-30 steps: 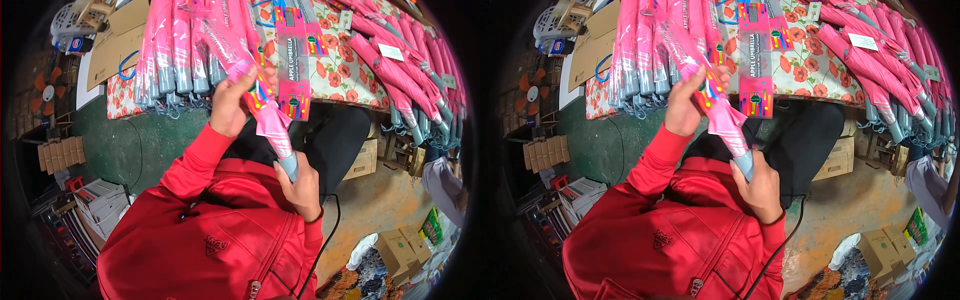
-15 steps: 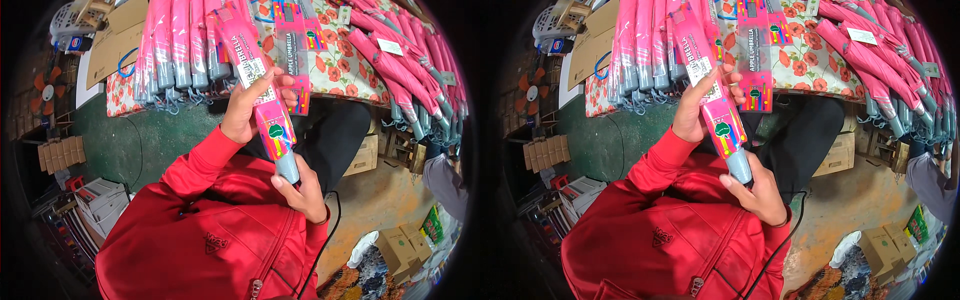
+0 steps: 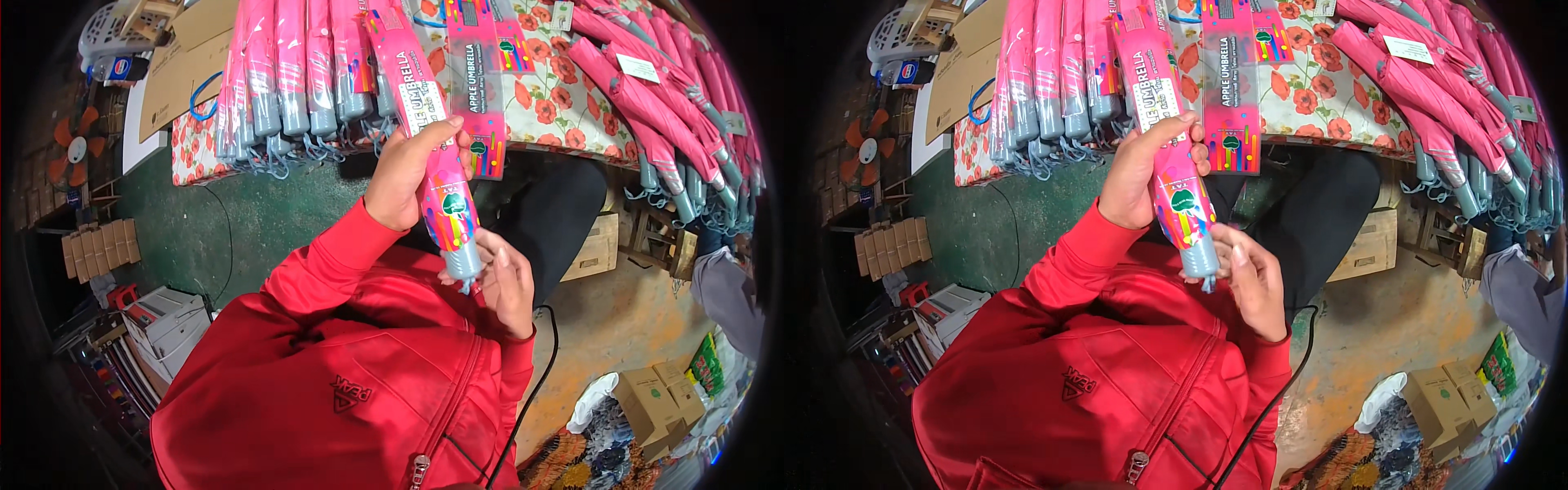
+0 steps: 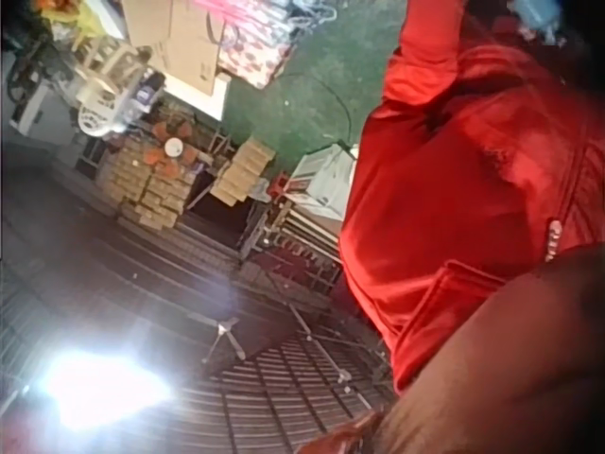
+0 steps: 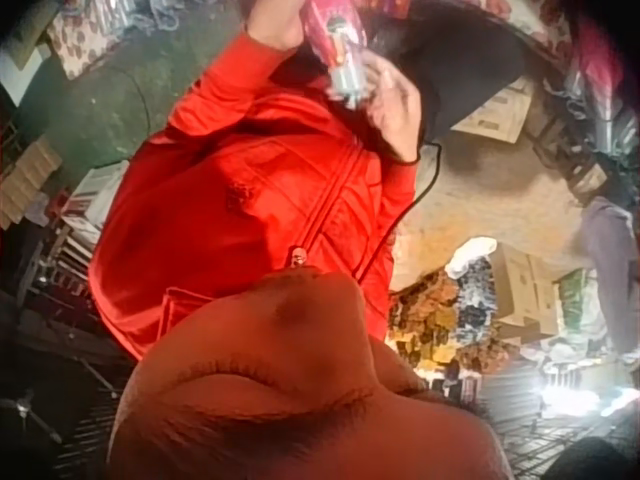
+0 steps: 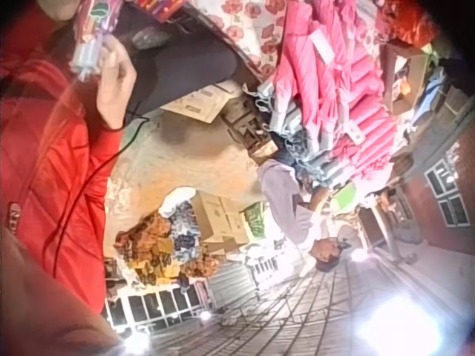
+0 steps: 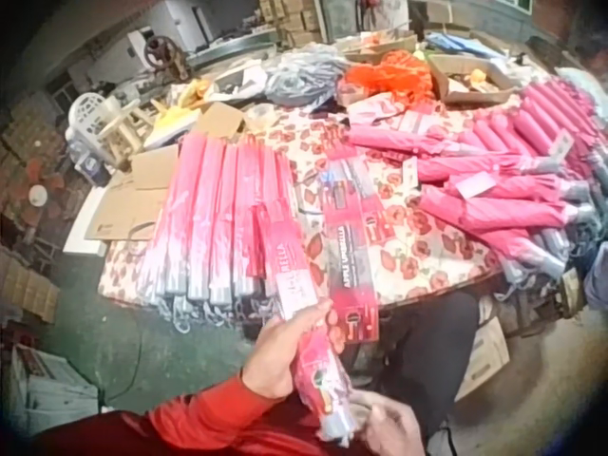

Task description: Packaging pink umbrellas by bundling them with blue ties and placing them into cardboard boxes.

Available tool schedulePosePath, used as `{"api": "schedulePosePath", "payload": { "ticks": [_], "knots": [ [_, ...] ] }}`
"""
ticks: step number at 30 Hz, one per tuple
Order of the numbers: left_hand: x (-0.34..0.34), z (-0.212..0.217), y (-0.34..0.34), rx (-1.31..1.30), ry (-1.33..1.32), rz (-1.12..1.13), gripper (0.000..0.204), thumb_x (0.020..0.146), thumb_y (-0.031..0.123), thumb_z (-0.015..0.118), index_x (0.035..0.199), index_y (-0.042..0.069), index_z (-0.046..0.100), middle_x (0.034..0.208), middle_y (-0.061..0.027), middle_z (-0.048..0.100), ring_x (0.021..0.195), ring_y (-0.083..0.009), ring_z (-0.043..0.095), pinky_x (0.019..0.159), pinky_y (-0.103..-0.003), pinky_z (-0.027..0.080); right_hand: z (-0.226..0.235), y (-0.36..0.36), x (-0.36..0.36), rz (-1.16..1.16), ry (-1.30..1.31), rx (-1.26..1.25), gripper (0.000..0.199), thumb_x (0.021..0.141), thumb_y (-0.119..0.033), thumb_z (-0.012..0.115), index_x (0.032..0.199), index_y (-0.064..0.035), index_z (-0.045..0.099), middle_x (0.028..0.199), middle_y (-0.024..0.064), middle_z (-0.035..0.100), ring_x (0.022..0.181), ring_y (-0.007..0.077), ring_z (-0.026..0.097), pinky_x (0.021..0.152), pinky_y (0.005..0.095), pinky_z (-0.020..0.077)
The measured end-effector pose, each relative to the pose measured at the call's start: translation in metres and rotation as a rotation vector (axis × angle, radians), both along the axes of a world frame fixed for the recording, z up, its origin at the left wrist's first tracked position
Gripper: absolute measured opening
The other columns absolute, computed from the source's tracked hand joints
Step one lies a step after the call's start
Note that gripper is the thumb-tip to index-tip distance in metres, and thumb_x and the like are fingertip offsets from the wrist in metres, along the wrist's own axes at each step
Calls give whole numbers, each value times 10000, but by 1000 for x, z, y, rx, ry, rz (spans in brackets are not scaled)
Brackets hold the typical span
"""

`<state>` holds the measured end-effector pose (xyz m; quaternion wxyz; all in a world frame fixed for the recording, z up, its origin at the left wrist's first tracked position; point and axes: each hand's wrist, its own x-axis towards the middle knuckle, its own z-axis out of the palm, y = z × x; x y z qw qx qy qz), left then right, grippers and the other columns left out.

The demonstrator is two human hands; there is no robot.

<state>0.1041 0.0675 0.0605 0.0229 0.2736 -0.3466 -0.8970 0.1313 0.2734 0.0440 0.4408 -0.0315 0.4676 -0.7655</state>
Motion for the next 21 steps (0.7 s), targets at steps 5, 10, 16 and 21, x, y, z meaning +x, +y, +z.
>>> {"api": "schedulePosePath", "payload": {
  "ticks": [5, 10, 16, 21],
  "knots": [
    [-1, 15, 7, -59, -48, -58, 257, 933, 163, 628, 1129, 3, 579, 922, -95, 641, 703, -167, 609, 670, -294, 533, -8, -9, -9, -40, -180, -85, 442, 976, -181, 574, 1328, 72, 486, 1137, 228, 648, 863, 257, 672, 769, 302, 555],
    [-1, 22, 16, -60, -52, -118, 277, 932, 183, 617, 1130, -8, 583, 933, -115, 656, 709, -186, 625, 692, -292, 541, -19, -14, -2, -89, -271, -311, 391, 983, -141, 560, 1307, 68, 495, 1064, 226, 646, 802, 256, 647, 670, 304, 543],
    [-1, 12, 21, 19, 11, -143, 285, 941, 201, 586, 1129, -13, 580, 923, -126, 655, 749, -199, 636, 712, -291, 539, -20, -15, 2, -159, -261, -501, 373, 976, -120, 580, 1292, 61, 499, 1071, 191, 664, 864, 221, 663, 743, 274, 536],
    [-1, 13, 29, 100, 58, -133, 272, 947, 195, 566, 1124, -13, 575, 921, -124, 642, 773, -202, 635, 721, -297, 531, -24, -13, 4, -233, -164, -483, 274, 961, -91, 598, 1194, 33, 526, 1033, 138, 670, 859, 176, 655, 793, 251, 523]
  ]
}}
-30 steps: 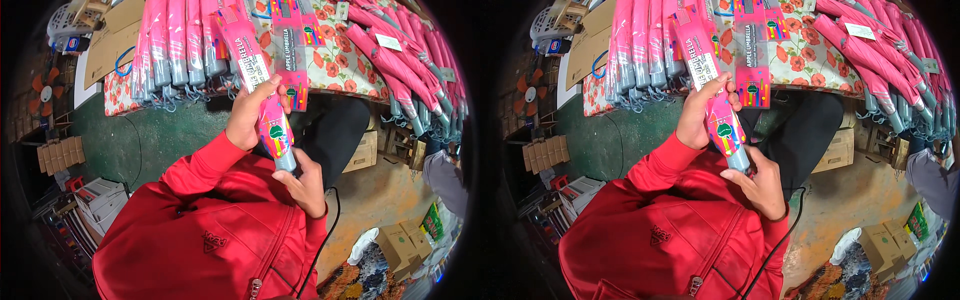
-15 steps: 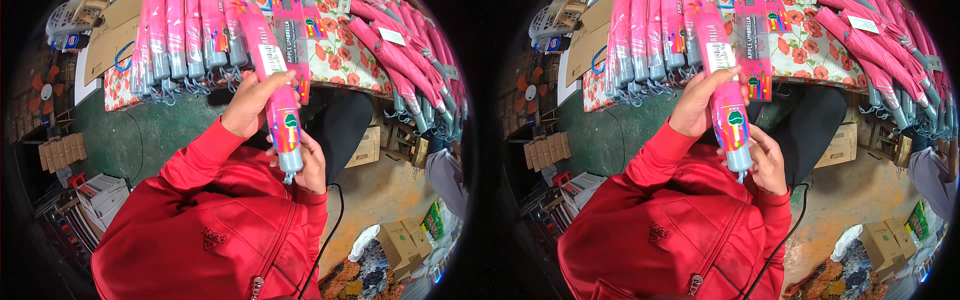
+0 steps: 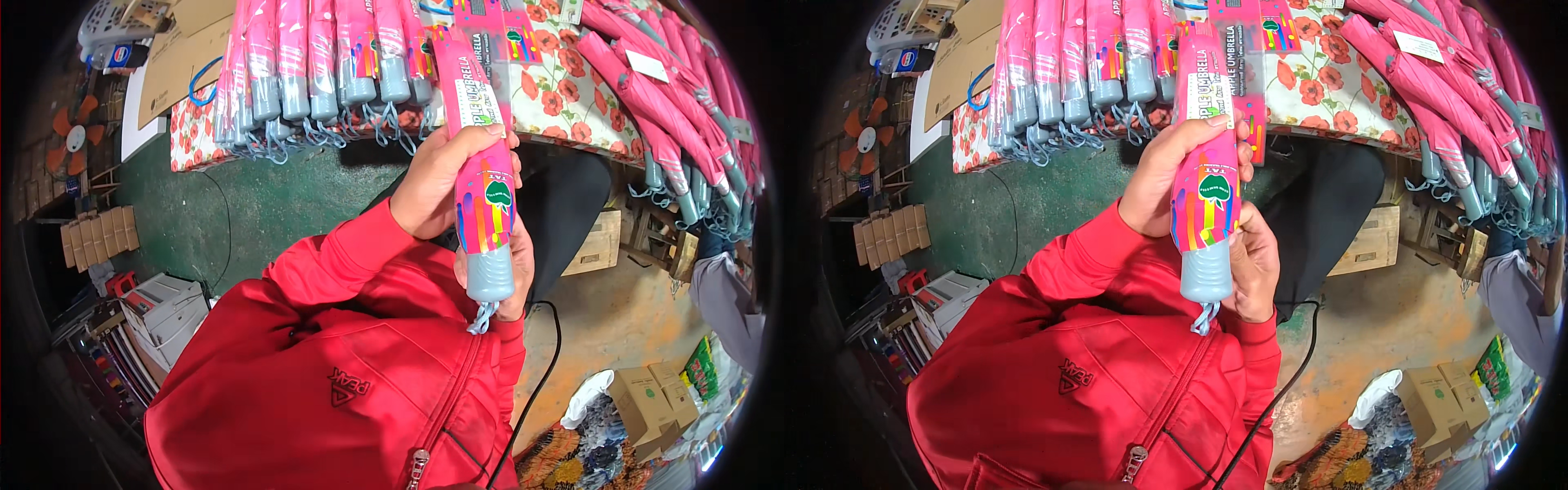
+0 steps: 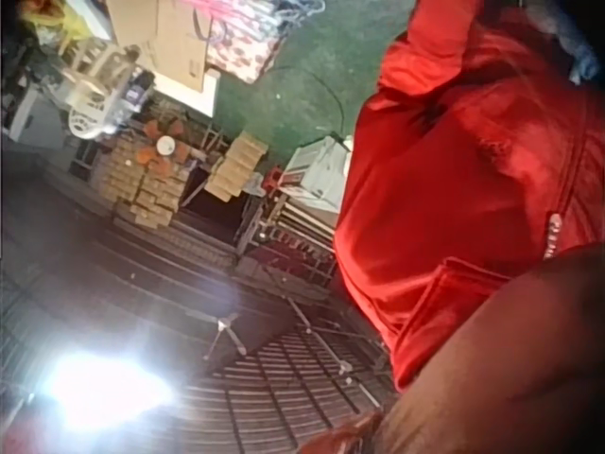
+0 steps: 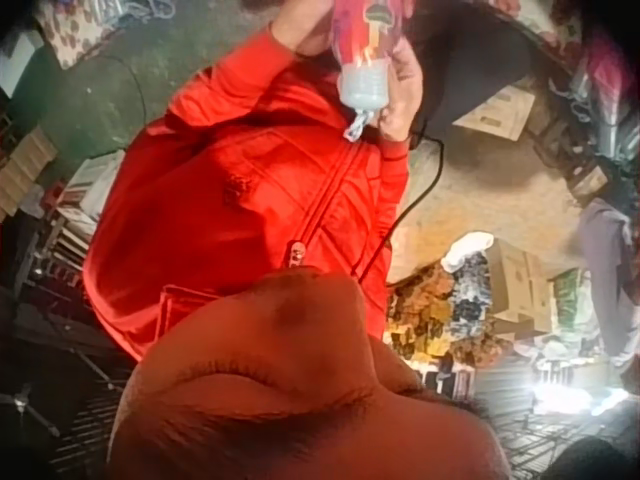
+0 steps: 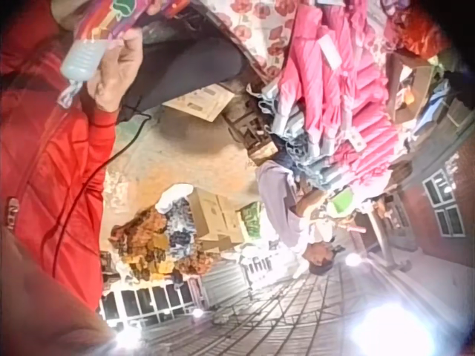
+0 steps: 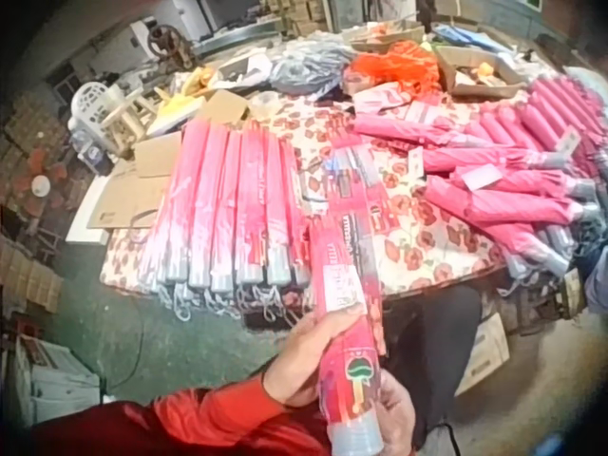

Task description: Packaging pink umbrellas by bundling them with blue ties and placing them into cardboard boxes.

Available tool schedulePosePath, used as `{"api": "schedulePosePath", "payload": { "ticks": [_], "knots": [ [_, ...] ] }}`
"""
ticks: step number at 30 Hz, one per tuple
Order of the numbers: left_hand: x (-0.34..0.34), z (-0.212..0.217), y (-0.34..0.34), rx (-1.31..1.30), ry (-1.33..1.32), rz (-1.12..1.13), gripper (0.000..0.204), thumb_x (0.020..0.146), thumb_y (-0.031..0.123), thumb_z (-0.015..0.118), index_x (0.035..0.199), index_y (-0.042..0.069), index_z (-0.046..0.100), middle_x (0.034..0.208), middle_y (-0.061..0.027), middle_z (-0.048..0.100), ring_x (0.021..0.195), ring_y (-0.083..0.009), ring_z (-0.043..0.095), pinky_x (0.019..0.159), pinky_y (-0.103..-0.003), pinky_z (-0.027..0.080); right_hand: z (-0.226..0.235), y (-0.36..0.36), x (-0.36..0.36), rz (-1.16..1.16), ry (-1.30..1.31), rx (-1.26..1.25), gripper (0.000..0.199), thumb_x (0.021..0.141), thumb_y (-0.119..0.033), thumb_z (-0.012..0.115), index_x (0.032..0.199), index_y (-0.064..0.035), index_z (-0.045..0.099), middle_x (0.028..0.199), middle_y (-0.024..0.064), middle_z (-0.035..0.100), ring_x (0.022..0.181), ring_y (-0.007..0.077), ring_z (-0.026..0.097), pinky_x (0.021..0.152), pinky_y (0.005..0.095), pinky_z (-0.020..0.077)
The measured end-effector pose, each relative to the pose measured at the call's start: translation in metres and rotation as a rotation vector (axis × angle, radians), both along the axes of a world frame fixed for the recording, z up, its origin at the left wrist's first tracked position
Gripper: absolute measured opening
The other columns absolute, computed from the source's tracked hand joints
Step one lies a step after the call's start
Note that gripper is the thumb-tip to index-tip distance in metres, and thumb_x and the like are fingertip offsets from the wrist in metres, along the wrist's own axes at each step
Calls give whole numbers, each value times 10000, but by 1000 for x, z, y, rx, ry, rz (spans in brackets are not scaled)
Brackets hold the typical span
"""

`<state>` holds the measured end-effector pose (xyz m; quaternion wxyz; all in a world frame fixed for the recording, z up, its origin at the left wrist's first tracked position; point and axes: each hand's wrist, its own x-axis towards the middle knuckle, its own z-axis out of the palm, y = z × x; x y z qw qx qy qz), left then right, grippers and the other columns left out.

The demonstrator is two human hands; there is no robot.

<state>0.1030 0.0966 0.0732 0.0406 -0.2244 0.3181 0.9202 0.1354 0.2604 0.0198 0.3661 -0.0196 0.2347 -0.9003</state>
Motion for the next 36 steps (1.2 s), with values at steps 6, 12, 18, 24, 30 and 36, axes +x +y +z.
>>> {"api": "schedulePosePath", "payload": {
  "ticks": [6, 12, 18, 24, 30, 36],
  "knots": [
    [-2, 1, -5, -59, 80, 126, 265, 955, 173, 546, 1147, -9, 553, 935, -122, 626, 771, -205, 630, 723, -303, 521, 29, -9, 3, -236, 741, 911, 242, 922, -38, 560, 1157, 0, 511, 806, 188, 607, 567, 222, 564, 496, 311, 486],
    [-7, 9, -11, -51, 240, 210, 288, 963, 158, 533, 1196, -9, 523, 988, -125, 619, 779, -209, 627, 723, -314, 525, 32, -22, 12, -371, 573, 874, 246, 909, -37, 578, 1138, -12, 490, 842, 172, 621, 598, 214, 581, 541, 315, 494],
    [-2, 5, -9, -57, 230, 143, 327, 970, 149, 527, 1254, -6, 482, 1045, -121, 610, 802, -209, 625, 731, -328, 531, 45, -26, 2, -91, 169, 50, 612, 783, -113, 756, 1274, -1, 408, 1006, 185, 633, 837, 249, 637, 696, 342, 541],
    [-3, 8, -6, -57, 190, 161, 276, 966, 157, 547, 1180, -15, 523, 985, -132, 631, 779, -207, 636, 709, -314, 530, 56, -26, 0, -99, 144, 253, 677, 784, -106, 750, 1337, 4, 375, 1028, 210, 635, 835, 272, 648, 704, 372, 554],
    [-4, 14, -8, -70, 182, 228, 221, 959, 155, 571, 1086, -26, 582, 894, -141, 661, 754, -202, 650, 682, -291, 527, 52, -34, 0, -313, 533, 820, 598, 770, 4, 703, 1316, 28, 458, 1085, 203, 651, 872, 290, 664, 780, 363, 552],
    [-1, 17, -16, -112, 189, 159, 352, 957, 131, 556, 1269, -9, 477, 1073, -126, 627, 831, -202, 636, 734, -320, 544, 62, -30, -2, -410, 997, 1188, 576, 730, 94, 653, 1292, 47, 532, 1200, 190, 645, 933, 284, 671, 841, 334, 537]
  ]
}}
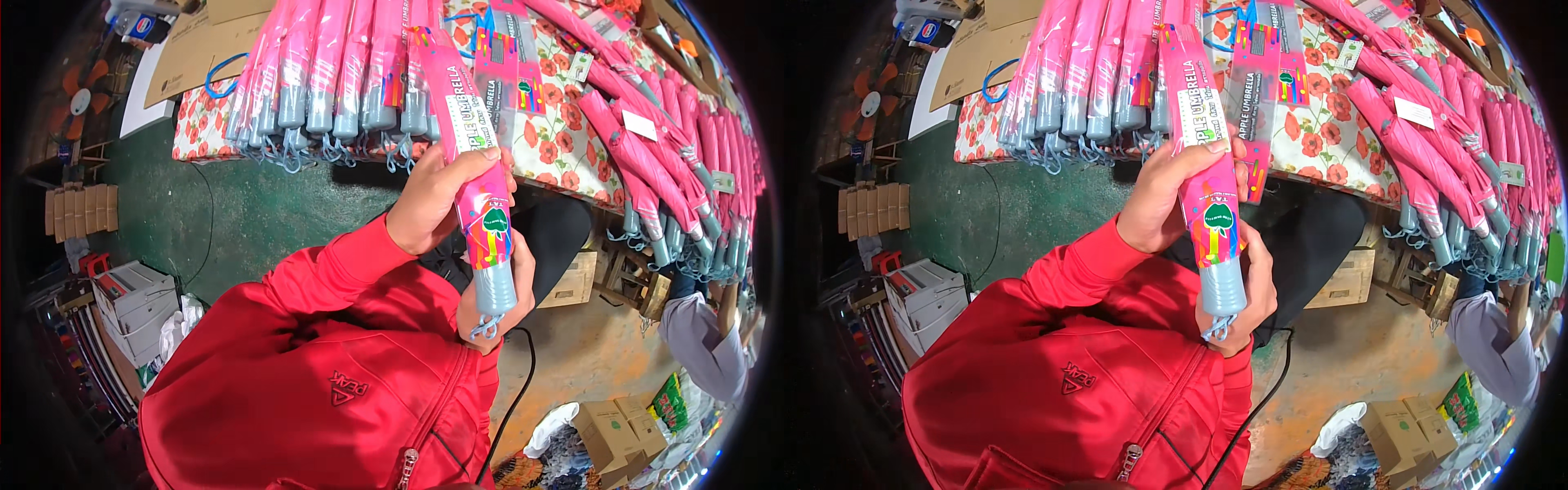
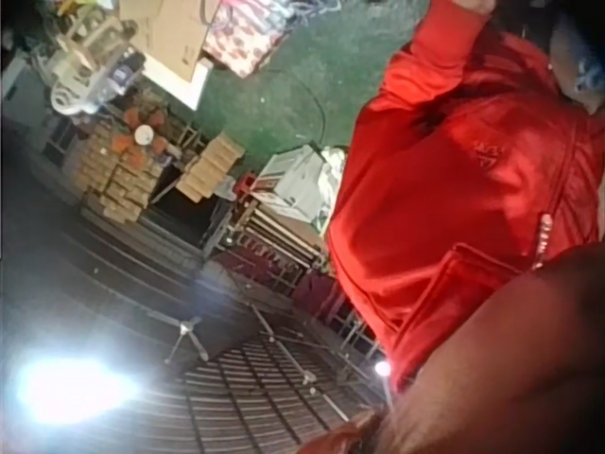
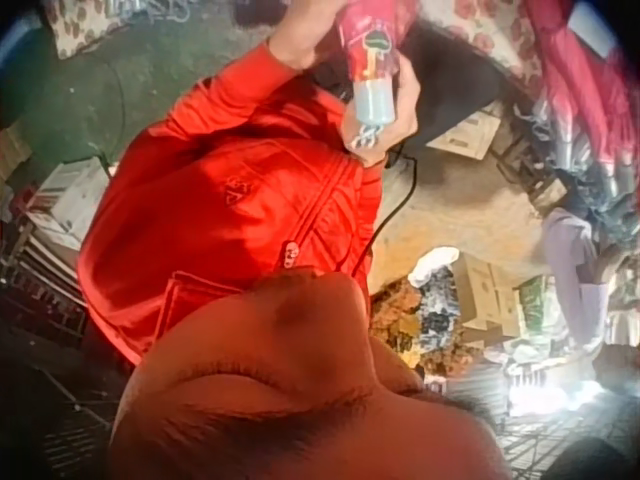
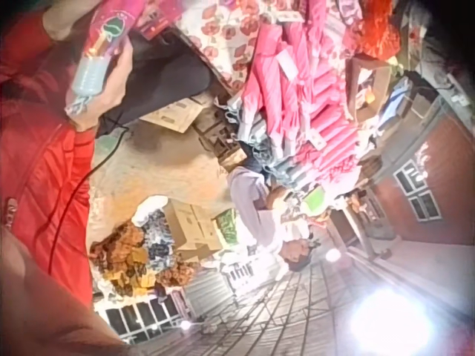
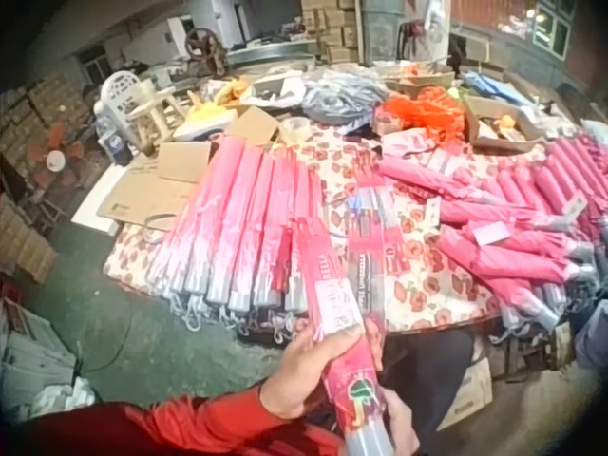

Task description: Packaging pink umbrellas by bundling them with blue ties and placing them into cardboard boxes.

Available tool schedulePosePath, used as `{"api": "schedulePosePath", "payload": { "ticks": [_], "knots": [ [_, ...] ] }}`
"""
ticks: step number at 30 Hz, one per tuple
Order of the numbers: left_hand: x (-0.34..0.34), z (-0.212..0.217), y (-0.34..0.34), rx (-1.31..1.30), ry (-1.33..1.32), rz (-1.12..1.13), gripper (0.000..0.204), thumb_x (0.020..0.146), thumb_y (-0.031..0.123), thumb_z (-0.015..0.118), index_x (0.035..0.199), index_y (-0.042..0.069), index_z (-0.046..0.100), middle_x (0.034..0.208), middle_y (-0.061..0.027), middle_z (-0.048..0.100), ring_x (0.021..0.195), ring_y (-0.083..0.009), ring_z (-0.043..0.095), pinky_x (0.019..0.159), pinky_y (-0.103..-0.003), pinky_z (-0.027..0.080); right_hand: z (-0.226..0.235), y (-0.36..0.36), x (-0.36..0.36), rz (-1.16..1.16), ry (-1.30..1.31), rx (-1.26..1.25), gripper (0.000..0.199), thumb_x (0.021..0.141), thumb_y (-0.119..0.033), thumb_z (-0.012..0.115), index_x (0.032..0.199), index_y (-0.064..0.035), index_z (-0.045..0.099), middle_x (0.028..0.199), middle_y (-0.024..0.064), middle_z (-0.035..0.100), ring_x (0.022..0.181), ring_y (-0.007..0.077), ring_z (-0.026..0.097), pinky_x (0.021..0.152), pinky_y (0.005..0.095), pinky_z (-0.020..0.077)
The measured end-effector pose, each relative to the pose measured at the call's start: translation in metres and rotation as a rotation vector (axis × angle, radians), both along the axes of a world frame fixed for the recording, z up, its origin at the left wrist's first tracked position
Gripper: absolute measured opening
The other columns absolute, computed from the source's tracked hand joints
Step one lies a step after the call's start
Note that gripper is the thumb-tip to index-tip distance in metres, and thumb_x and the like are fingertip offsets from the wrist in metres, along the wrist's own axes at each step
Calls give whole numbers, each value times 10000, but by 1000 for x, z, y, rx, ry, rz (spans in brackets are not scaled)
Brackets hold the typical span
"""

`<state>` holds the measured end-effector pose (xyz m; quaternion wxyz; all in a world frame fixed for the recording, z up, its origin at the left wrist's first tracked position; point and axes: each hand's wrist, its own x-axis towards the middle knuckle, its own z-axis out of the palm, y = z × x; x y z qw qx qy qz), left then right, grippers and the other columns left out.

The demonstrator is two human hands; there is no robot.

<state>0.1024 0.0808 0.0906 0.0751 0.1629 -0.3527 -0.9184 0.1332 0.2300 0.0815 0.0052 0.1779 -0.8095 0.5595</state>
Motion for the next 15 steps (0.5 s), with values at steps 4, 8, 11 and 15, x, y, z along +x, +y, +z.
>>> {"api": "schedulePosePath", "payload": {
  "ticks": [4, 8, 11, 15],
  "knots": [
    [-1, 2, 1, 6, -61, 64, 247, 952, 150, 583, 1124, -26, 565, 945, -130, 653, 793, -192, 656, 704, -291, 538, -6, 2, 0, 14, -22, -5, 604, 731, 98, 645, 1320, 50, 520, 1248, 194, 626, 943, 271, 673, 835, 335, 538],
    [1, 3, 2, 14, -78, 72, 226, 947, 154, 596, 1078, -30, 595, 910, -129, 662, 784, -190, 665, 698, -282, 538, -4, 5, -3, 114, -152, -128, 622, 746, 104, 630, 1352, 52, 502, 1273, 197, 612, 971, 269, 669, 836, 341, 541],
    [3, 3, 4, 24, -75, 55, 227, 944, 152, 599, 1081, -29, 595, 918, -128, 663, 787, -191, 668, 702, -282, 539, 1, 5, -4, 207, -275, -247, 631, 760, 109, 617, 1375, 52, 489, 1282, 200, 605, 995, 271, 664, 839, 347, 543],
    [2, 8, 10, 40, -121, 100, 237, 939, 144, 607, 1098, -31, 589, 951, -127, 661, 793, -196, 670, 706, -286, 542, 7, 3, -3, 146, -481, -363, 641, 789, 102, 602, 1412, 47, 462, 1293, 207, 596, 1064, 290, 644, 874, 363, 538]
  ]
}}
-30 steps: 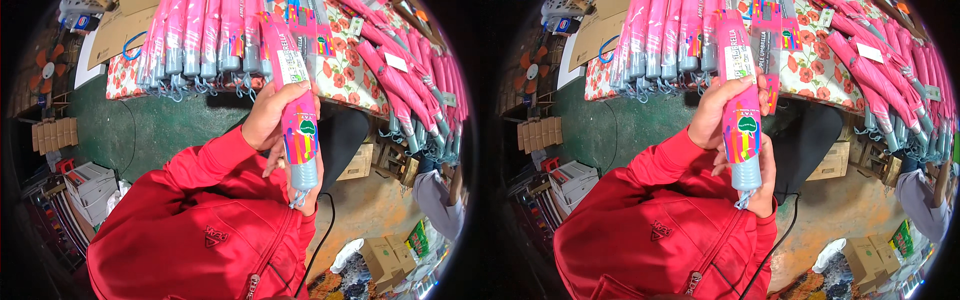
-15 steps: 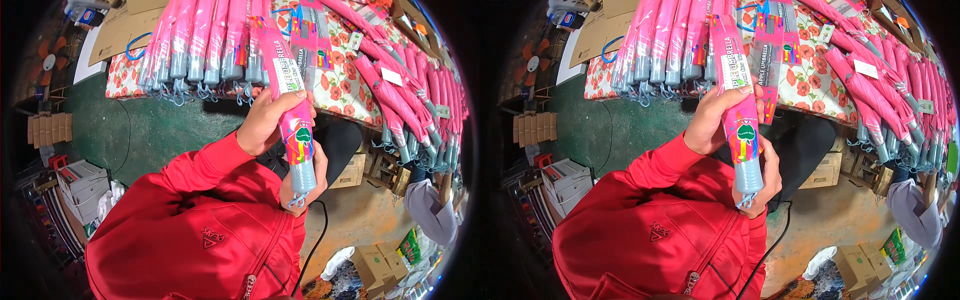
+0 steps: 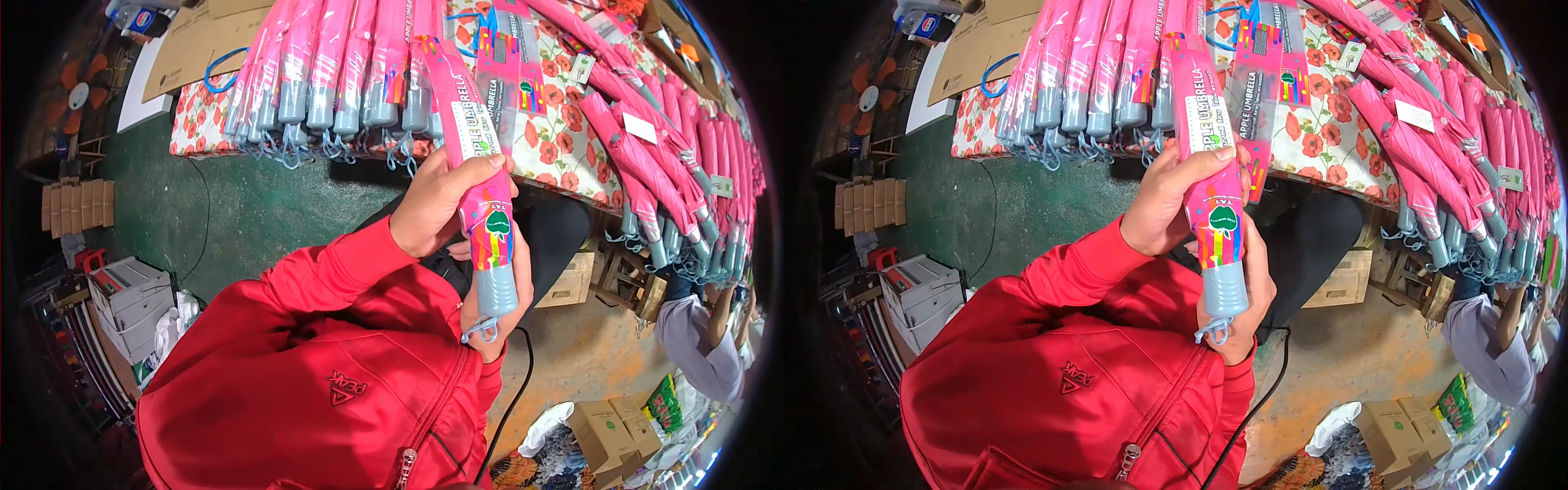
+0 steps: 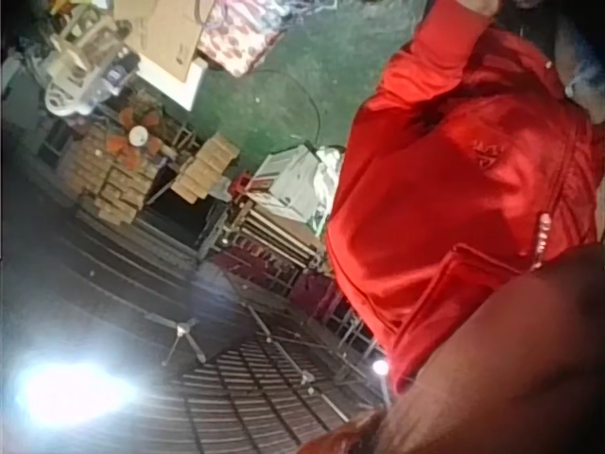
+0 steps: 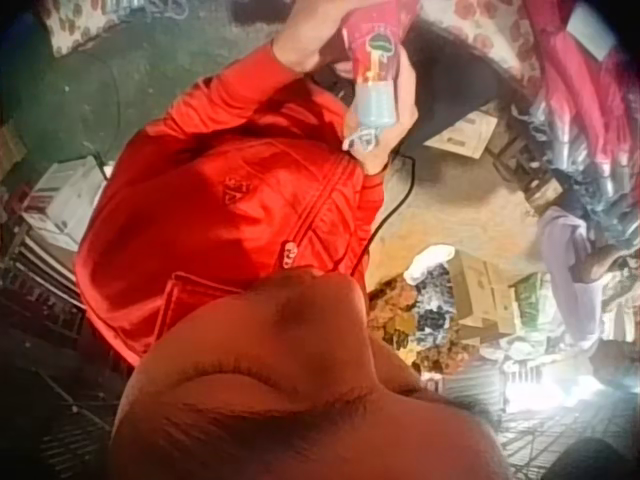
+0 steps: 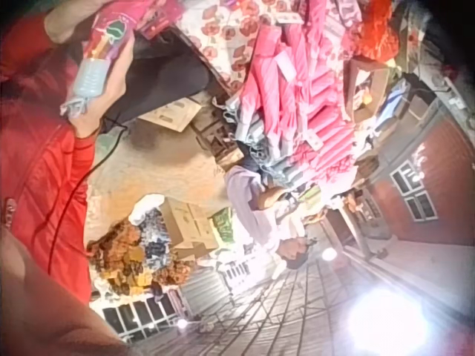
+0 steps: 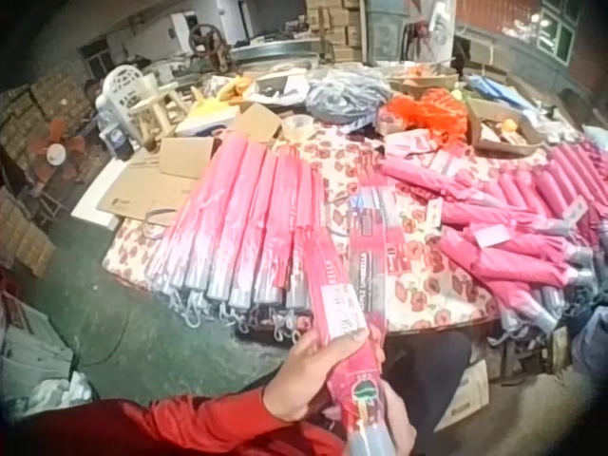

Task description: Packaging pink umbrellas by bundling them with blue ties and placing them into cardboard boxes.

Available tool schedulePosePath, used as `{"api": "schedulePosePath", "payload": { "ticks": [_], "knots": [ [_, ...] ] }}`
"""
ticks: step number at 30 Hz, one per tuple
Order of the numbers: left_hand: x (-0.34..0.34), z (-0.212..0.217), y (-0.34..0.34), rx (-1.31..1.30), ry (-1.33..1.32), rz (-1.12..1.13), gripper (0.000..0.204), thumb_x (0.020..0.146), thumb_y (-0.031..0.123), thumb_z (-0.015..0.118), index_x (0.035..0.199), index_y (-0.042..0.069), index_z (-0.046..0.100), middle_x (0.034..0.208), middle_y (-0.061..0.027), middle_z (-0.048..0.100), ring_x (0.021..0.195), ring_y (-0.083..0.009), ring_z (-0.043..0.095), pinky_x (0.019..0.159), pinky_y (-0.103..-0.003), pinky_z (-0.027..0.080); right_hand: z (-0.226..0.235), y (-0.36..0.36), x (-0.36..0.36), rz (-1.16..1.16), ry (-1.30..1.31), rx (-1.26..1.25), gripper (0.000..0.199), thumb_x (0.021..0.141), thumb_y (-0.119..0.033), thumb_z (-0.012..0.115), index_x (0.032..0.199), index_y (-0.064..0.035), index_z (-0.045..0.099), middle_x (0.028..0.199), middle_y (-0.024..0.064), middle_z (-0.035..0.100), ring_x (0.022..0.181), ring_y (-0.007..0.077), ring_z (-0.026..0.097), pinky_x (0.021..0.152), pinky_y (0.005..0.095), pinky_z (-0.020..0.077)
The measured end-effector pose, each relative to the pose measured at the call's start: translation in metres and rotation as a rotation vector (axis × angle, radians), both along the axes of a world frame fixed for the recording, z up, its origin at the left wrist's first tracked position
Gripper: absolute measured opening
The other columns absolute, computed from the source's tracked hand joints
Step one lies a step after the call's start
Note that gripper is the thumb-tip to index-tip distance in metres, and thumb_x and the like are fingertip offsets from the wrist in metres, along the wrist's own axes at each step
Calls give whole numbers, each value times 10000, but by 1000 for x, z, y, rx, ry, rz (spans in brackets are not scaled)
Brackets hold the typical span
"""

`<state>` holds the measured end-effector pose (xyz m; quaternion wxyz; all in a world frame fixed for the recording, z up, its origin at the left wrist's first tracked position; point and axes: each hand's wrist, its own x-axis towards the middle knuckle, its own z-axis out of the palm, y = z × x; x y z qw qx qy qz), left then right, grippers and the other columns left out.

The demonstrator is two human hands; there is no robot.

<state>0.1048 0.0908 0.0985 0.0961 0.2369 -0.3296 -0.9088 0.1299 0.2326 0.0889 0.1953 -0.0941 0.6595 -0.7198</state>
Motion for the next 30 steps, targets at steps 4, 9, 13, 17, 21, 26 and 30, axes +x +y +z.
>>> {"api": "schedulePosePath", "payload": {
  "ticks": [4, 9, 13, 17, 21, 26, 30],
  "knots": [
    [1, -5, -5, -7, 3, -45, 250, 934, 139, 620, 1112, -33, 581, 972, -126, 658, 805, -203, 672, 714, -291, 545, 8, -7, 3, -41, 42, 30, 634, 801, 103, 591, 1417, 41, 457, 1301, 213, 591, 1078, 297, 638, 883, 367, 538],
    [2, -9, -5, 6, 25, -54, 264, 928, 131, 630, 1125, -36, 574, 986, -126, 657, 822, -211, 676, 722, -296, 549, 3, 4, -4, -46, 380, 160, 547, 825, 68, 592, 1365, 49, 508, 1212, 199, 635, 987, 259, 663, 835, 325, 538],
    [1, -8, -4, 11, 19, -42, 267, 925, 124, 630, 1129, -38, 572, 988, -126, 657, 831, -217, 680, 727, -297, 550, 7, 4, -2, -72, 564, 385, 481, 830, 43, 615, 1308, 54, 558, 1147, 176, 665, 933, 228, 671, 812, 286, 528],
    [-1, -5, -4, 2, 5, -23, 264, 925, 119, 627, 1128, -40, 573, 987, -126, 659, 836, -221, 682, 729, -297, 551, 7, 1, 5, -192, 568, 446, 486, 784, 63, 655, 1266, 54, 597, 1140, 167, 679, 932, 226, 668, 803, 291, 527],
    [-1, -3, -6, -9, 4, 3, 257, 926, 122, 621, 1120, -41, 579, 984, -127, 662, 838, -222, 684, 728, -297, 551, 3, 1, 7, -265, 591, 463, 548, 729, 63, 700, 1267, 60, 597, 1139, 181, 689, 895, 248, 669, 773, 330, 536],
    [2, -7, -9, 20, -19, -81, 248, 927, 130, 614, 1103, -42, 586, 972, -125, 665, 836, -221, 683, 732, -297, 552, 3, 9, -2, -132, 562, 383, 427, 785, 91, 654, 1210, 60, 634, 1053, 147, 705, 872, 195, 674, 779, 273, 529],
    [-3, -7, -14, -1, 40, -41, 225, 925, 139, 605, 1060, -41, 609, 945, -130, 673, 796, -219, 681, 717, -300, 552, 7, 7, 7, -178, 599, 413, 446, 768, 97, 681, 1210, 63, 636, 1037, 153, 711, 852, 195, 676, 767, 270, 535]
  ]
}}
